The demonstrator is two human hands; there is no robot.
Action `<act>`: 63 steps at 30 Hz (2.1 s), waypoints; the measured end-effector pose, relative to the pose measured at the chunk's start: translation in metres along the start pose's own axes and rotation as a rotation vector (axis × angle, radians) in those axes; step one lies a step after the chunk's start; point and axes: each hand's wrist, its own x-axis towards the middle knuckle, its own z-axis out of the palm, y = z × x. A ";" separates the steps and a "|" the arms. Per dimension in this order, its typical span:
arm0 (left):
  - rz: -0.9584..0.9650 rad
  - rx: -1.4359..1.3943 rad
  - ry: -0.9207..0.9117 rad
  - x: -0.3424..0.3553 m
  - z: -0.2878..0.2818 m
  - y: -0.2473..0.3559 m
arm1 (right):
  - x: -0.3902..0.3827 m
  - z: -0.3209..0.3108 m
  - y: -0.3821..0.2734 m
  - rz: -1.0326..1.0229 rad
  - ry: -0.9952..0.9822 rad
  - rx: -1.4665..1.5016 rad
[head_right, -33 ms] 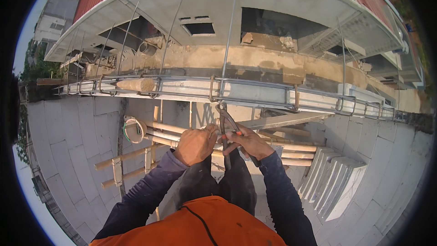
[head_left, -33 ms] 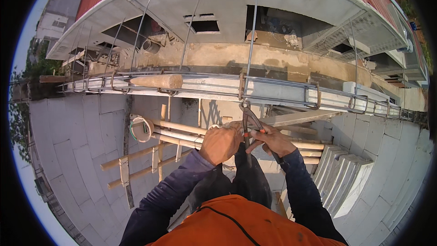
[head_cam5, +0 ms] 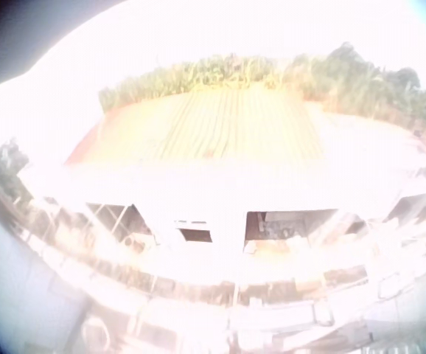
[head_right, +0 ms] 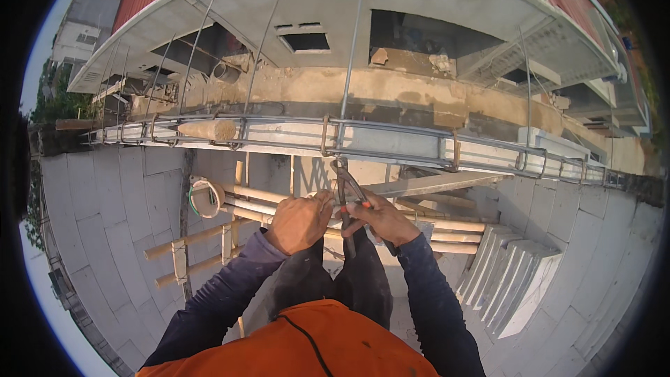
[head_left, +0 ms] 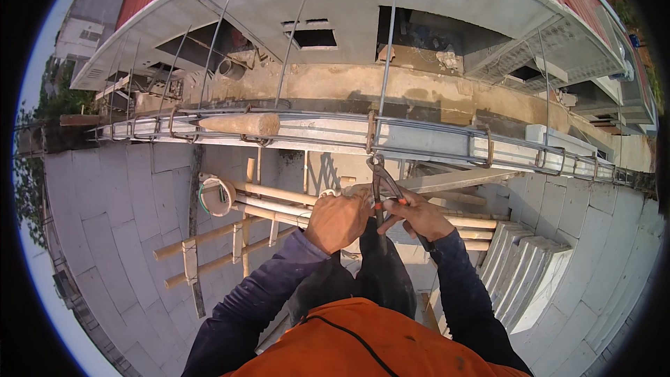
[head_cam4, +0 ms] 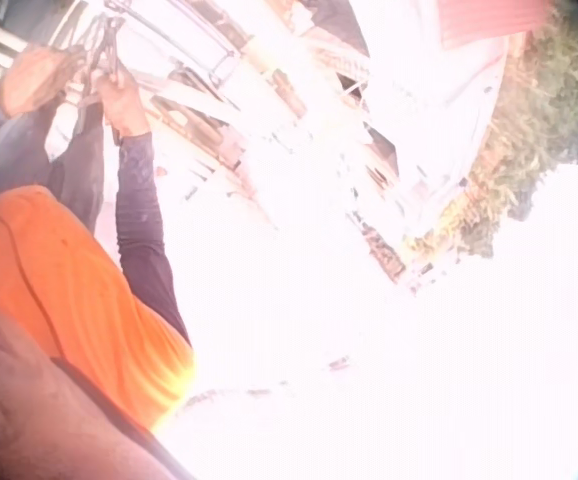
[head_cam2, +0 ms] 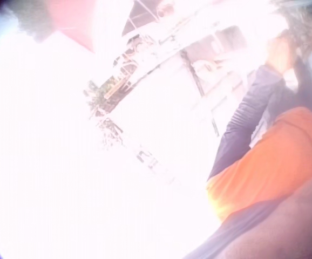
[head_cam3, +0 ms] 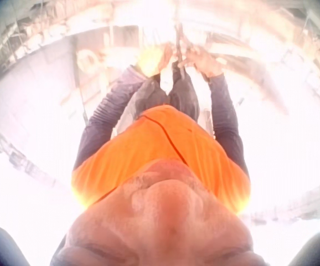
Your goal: The person uses pliers and wire to tie metal reinforcement bars together while working on a construction site scaffolding.
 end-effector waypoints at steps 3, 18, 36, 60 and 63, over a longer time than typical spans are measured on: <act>0.004 -0.015 0.009 0.002 0.000 -0.004 | 0.000 0.005 -0.004 -0.014 0.040 -0.047; -0.004 -0.217 -0.360 0.036 -0.019 -0.049 | 0.009 0.006 -0.007 0.024 0.094 -0.146; -0.294 -0.855 -0.280 0.044 0.020 -0.041 | 0.019 -0.014 0.004 0.058 -0.030 -0.154; -0.656 -1.587 0.042 0.060 0.069 0.005 | -0.011 0.093 0.041 -0.259 0.645 0.033; -0.564 -1.522 -0.155 0.058 0.055 -0.009 | -0.002 0.091 0.058 -0.208 0.529 -0.059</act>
